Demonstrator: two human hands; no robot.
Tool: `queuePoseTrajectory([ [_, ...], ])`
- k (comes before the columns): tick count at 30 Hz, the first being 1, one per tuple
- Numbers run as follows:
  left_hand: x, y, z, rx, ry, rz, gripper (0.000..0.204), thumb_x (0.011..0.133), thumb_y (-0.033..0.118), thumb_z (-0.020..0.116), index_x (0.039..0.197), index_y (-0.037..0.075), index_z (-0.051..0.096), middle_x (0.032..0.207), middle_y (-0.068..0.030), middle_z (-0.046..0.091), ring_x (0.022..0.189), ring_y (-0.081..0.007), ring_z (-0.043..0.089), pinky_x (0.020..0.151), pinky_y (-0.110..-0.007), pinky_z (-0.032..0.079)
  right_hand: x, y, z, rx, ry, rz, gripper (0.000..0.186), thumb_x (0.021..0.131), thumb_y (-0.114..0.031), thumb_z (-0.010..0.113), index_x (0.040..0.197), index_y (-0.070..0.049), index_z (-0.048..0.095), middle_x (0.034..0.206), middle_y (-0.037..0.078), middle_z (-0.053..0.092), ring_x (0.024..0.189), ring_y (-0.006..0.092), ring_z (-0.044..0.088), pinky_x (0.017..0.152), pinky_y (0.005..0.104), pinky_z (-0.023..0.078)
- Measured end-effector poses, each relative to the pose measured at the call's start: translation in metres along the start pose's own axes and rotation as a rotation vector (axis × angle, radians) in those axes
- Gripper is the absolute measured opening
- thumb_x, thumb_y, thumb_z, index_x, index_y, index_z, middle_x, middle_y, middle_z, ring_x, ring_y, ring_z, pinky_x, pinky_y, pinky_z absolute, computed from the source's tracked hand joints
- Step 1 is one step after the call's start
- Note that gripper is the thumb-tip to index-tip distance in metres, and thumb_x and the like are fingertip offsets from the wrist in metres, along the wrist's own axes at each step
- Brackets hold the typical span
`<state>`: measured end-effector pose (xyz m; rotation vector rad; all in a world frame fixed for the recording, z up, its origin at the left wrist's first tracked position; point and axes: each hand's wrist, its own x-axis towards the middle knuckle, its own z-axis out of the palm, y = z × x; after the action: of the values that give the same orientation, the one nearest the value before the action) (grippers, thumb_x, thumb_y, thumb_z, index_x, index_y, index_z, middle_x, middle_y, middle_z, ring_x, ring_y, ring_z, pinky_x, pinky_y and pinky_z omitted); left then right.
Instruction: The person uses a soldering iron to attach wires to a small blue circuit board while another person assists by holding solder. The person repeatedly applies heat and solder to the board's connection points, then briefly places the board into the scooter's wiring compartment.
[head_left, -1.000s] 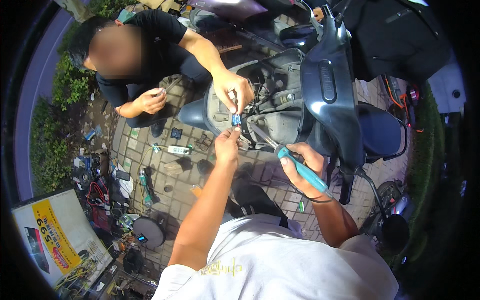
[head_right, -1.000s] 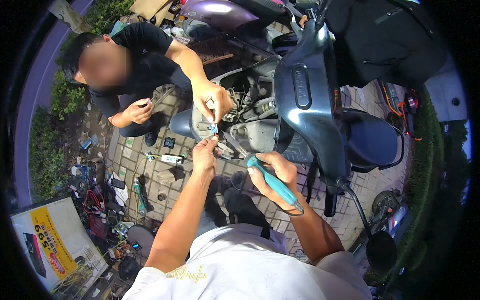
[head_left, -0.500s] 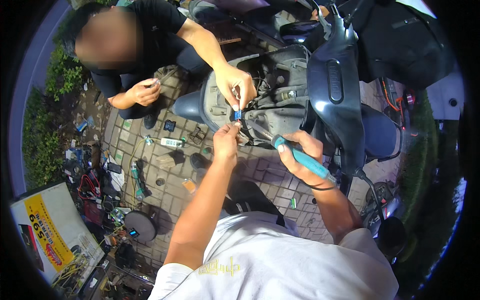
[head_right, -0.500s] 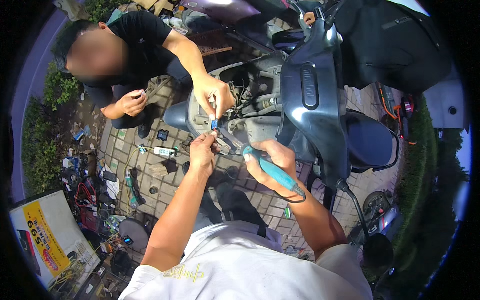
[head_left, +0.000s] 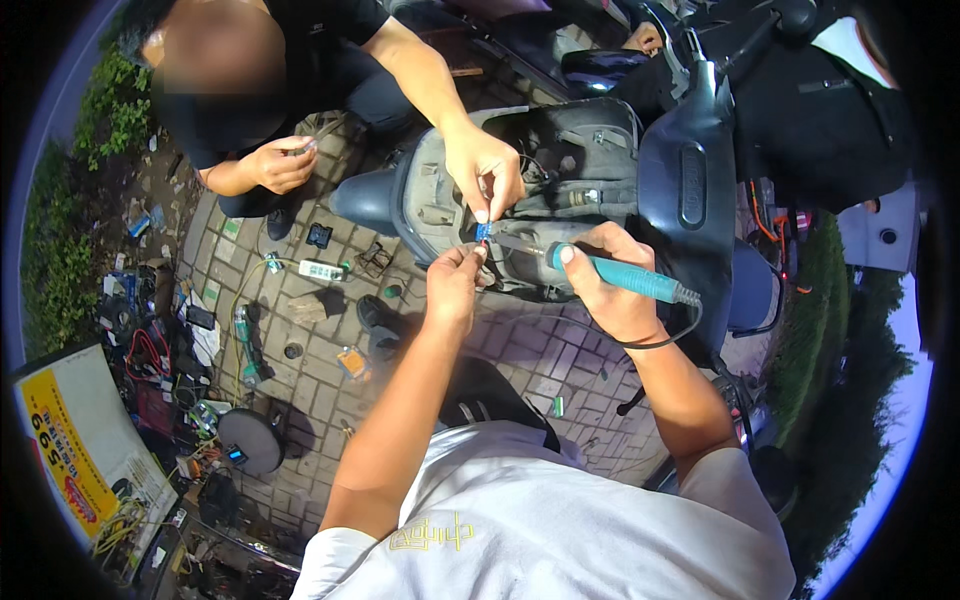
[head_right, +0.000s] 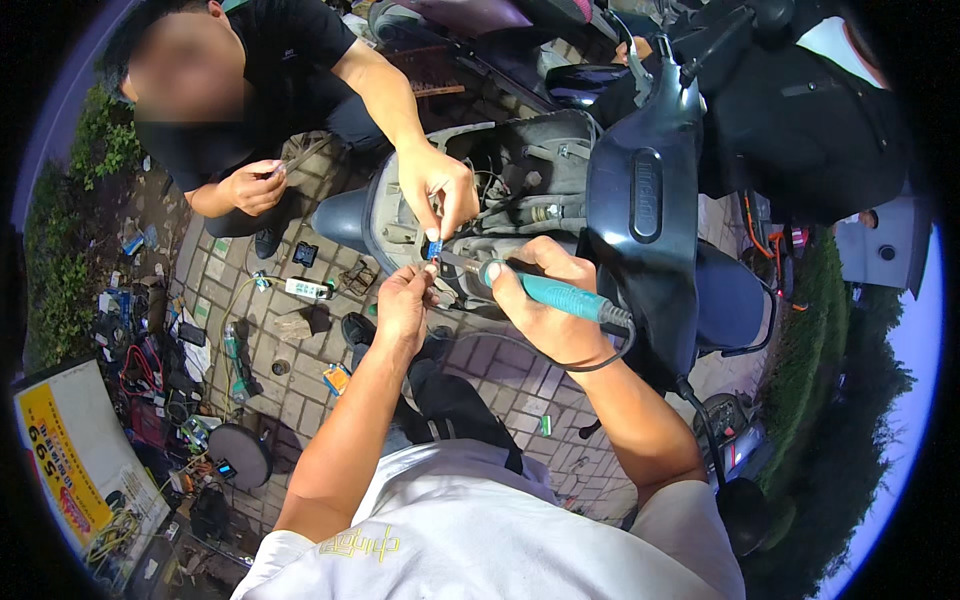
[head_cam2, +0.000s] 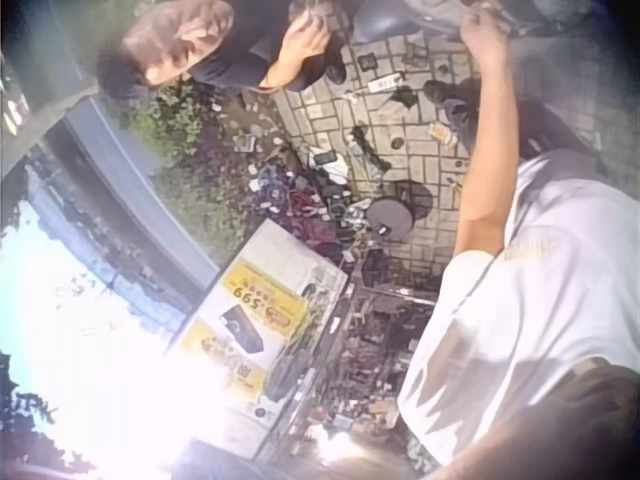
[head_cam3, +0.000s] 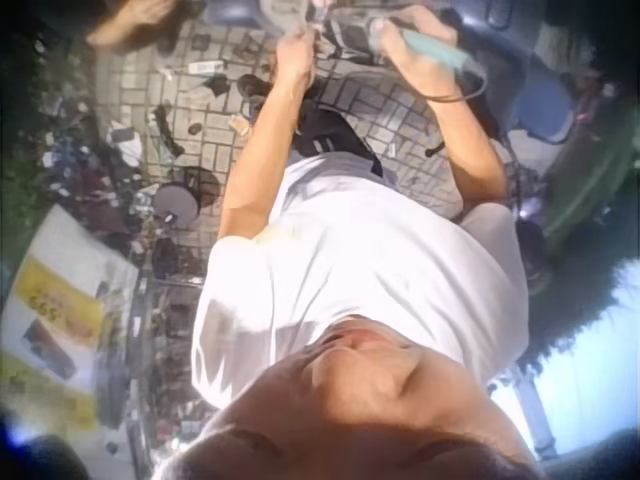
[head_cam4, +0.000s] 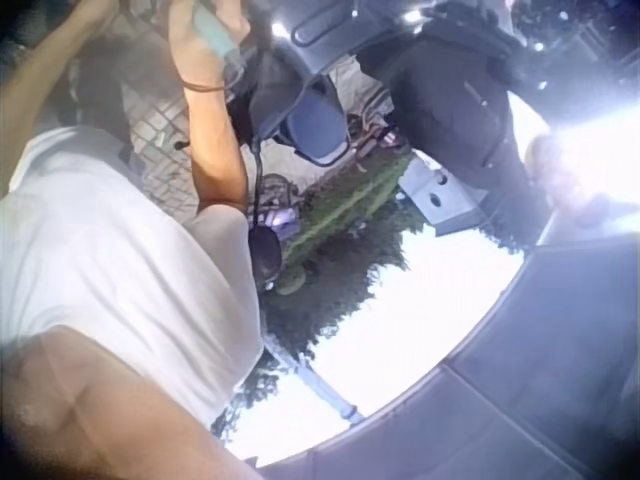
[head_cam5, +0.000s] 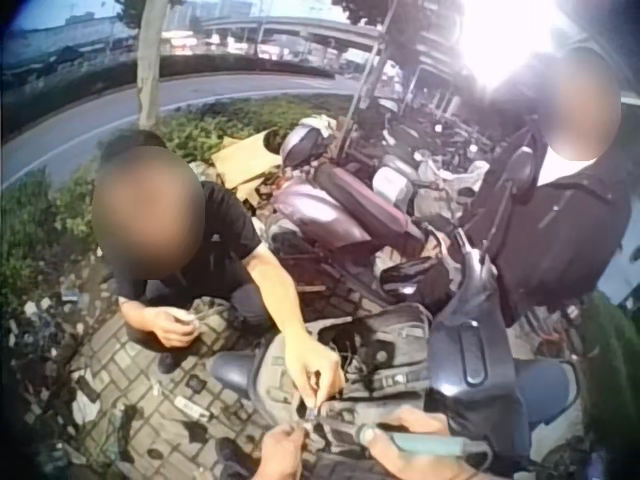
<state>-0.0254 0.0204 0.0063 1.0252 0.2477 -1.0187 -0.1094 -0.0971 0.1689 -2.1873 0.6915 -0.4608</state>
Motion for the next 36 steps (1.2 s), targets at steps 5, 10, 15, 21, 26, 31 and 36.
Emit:
queuePoseTrajectory([
  [5,-0.003,-0.002,-0.002,0.066,0.052,0.011,0.015,0.087,0.007,0.058,0.072,0.005,0.058,0.067,-0.0002,0.054,0.057,-0.0084,0.046,0.051,-0.023,0.037,-0.010,-0.012,-0.007,0.048,-0.037,0.026,0.016,0.078,-0.013,0.067,0.076,0.000,0.057,0.059,0.011,0.059,0.050,0.0200,0.058,0.048,0.0300,0.044],
  [10,-0.004,0.007,0.000,0.047,0.011,-0.092,0.014,0.086,0.015,0.064,0.076,0.006,0.058,0.063,0.0035,0.050,0.054,-0.0071,0.043,0.051,-0.022,0.037,-0.048,-0.016,-0.018,0.160,0.097,0.106,0.021,0.083,-0.019,0.062,0.084,0.001,0.056,0.062,0.006,0.057,0.051,0.0108,0.054,0.048,0.0237,0.041],
  [15,-0.010,0.018,0.003,-0.015,-0.032,-0.138,0.012,0.087,0.017,0.063,0.079,0.008,0.060,0.059,0.0040,0.047,0.051,-0.0068,0.042,0.048,-0.023,0.036,-0.093,-0.013,-0.011,0.344,0.284,0.106,0.030,0.085,-0.023,0.058,0.098,0.004,0.052,0.067,0.008,0.058,0.059,0.0127,0.055,0.055,0.0259,0.044],
  [21,-0.019,0.009,-0.023,0.139,0.003,-0.125,0.007,0.087,0.012,0.062,0.090,0.006,0.060,0.064,0.0026,0.050,0.054,-0.0084,0.045,0.050,-0.024,0.037,-0.122,-0.010,-0.006,0.392,0.268,0.064,0.041,0.090,-0.025,0.052,0.115,0.007,0.048,0.085,0.013,0.059,0.069,0.0158,0.056,0.065,0.0283,0.047],
  [26,-0.059,-0.002,-0.091,0.263,0.112,-0.187,0.018,0.089,0.019,0.059,0.100,0.004,0.060,0.074,0.0030,0.051,0.061,-0.0070,0.044,0.056,-0.024,0.038,-0.136,0.001,-0.012,0.385,0.264,0.018,0.044,0.087,-0.026,0.061,0.116,0.006,0.049,0.077,0.011,0.061,0.066,0.0141,0.059,0.063,0.0269,0.049],
  [31,-0.099,0.002,-0.079,0.922,0.071,0.330,0.024,0.089,0.012,0.056,0.109,-0.001,0.060,0.084,-0.0030,0.061,0.074,-0.0093,0.053,0.067,-0.026,0.045,-0.161,0.011,-0.015,0.424,0.347,0.055,0.046,0.088,-0.030,0.062,0.113,0.006,0.050,0.080,0.011,0.062,0.067,0.0147,0.060,0.064,0.0271,0.049],
  [36,-0.051,0.062,0.013,1.377,0.081,0.523,0.030,0.080,0.018,0.055,0.107,0.009,0.065,0.063,-0.0218,0.058,0.061,-0.0346,0.060,0.060,-0.038,0.047,-0.168,0.013,-0.023,0.360,0.374,0.051,0.051,0.088,-0.037,0.059,0.113,0.006,0.048,0.083,0.012,0.059,0.069,0.0179,0.061,0.064,0.0293,0.049],
])
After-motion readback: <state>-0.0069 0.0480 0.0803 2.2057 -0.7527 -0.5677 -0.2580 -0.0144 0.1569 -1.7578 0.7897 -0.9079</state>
